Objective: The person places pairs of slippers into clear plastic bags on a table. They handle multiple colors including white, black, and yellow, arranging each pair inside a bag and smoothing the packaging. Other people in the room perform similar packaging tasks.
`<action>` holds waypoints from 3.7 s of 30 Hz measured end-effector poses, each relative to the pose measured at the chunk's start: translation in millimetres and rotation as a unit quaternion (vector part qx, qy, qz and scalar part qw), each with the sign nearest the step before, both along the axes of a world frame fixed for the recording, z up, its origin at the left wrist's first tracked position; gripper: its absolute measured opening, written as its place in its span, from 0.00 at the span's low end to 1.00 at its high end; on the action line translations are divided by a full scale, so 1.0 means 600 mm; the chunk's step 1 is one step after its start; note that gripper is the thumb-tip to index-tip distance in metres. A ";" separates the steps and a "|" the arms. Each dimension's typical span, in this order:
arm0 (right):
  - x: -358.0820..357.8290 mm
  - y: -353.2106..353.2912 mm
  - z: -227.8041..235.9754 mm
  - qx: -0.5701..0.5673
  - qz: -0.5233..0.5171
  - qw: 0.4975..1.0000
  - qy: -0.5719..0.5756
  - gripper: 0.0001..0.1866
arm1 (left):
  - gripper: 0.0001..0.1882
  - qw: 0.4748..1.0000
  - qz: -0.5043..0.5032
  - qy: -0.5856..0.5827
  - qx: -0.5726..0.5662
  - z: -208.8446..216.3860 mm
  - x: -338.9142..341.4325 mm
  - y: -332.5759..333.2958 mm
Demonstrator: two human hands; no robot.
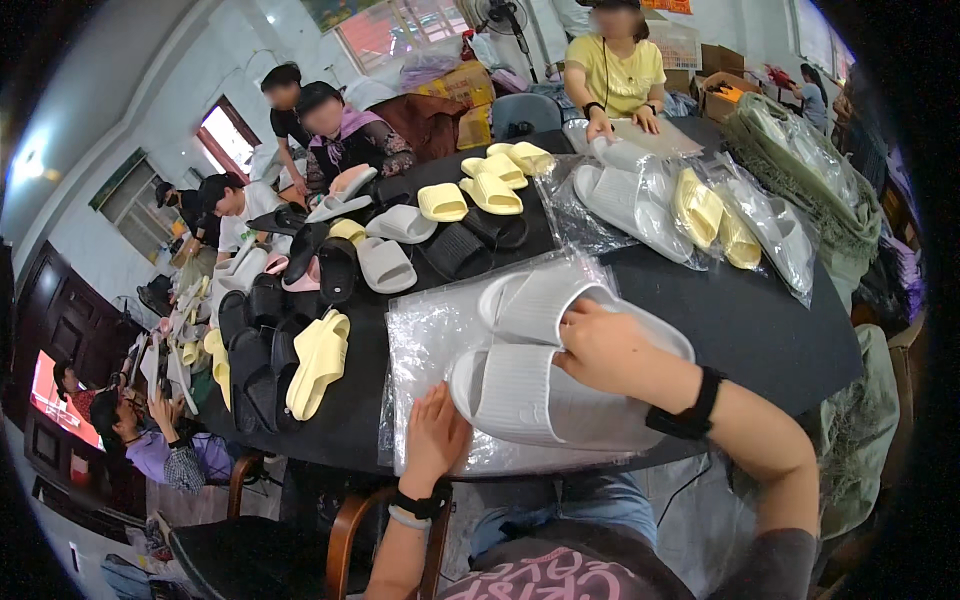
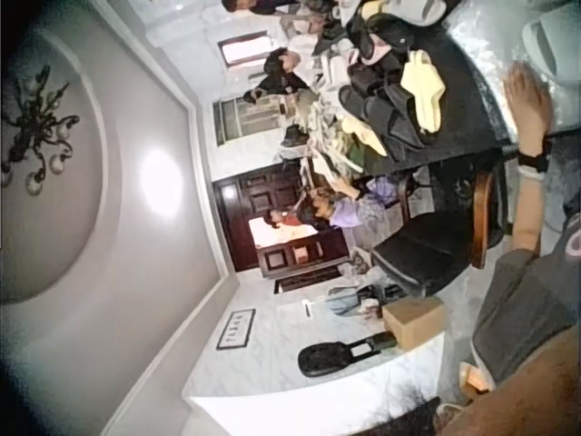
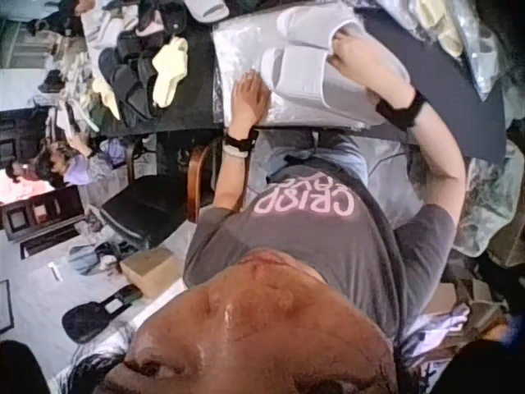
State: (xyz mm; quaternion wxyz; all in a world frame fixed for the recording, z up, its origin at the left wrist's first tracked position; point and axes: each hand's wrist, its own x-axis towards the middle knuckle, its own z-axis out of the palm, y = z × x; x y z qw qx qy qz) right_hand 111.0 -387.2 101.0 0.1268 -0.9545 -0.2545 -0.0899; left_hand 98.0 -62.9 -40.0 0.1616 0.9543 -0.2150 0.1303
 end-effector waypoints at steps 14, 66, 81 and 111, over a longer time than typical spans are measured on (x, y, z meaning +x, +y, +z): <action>0.061 0.000 -0.173 0.006 -0.030 0.994 0.101 0.20 | 0.34 0.976 -0.072 0.146 0.147 0.057 -0.002 0.101; 0.060 0.057 0.016 0.054 0.061 0.996 0.046 0.09 | 0.34 0.999 -0.028 -0.021 0.011 -0.002 -0.027 0.012; -0.131 -0.016 -0.145 0.256 -0.089 0.961 0.048 0.30 | 0.15 0.994 -0.060 0.086 -0.034 0.142 -0.040 0.044; -0.144 -0.023 -0.232 0.252 -0.068 0.965 0.010 0.23 | 0.22 0.990 -0.119 0.019 0.080 0.201 0.126 0.014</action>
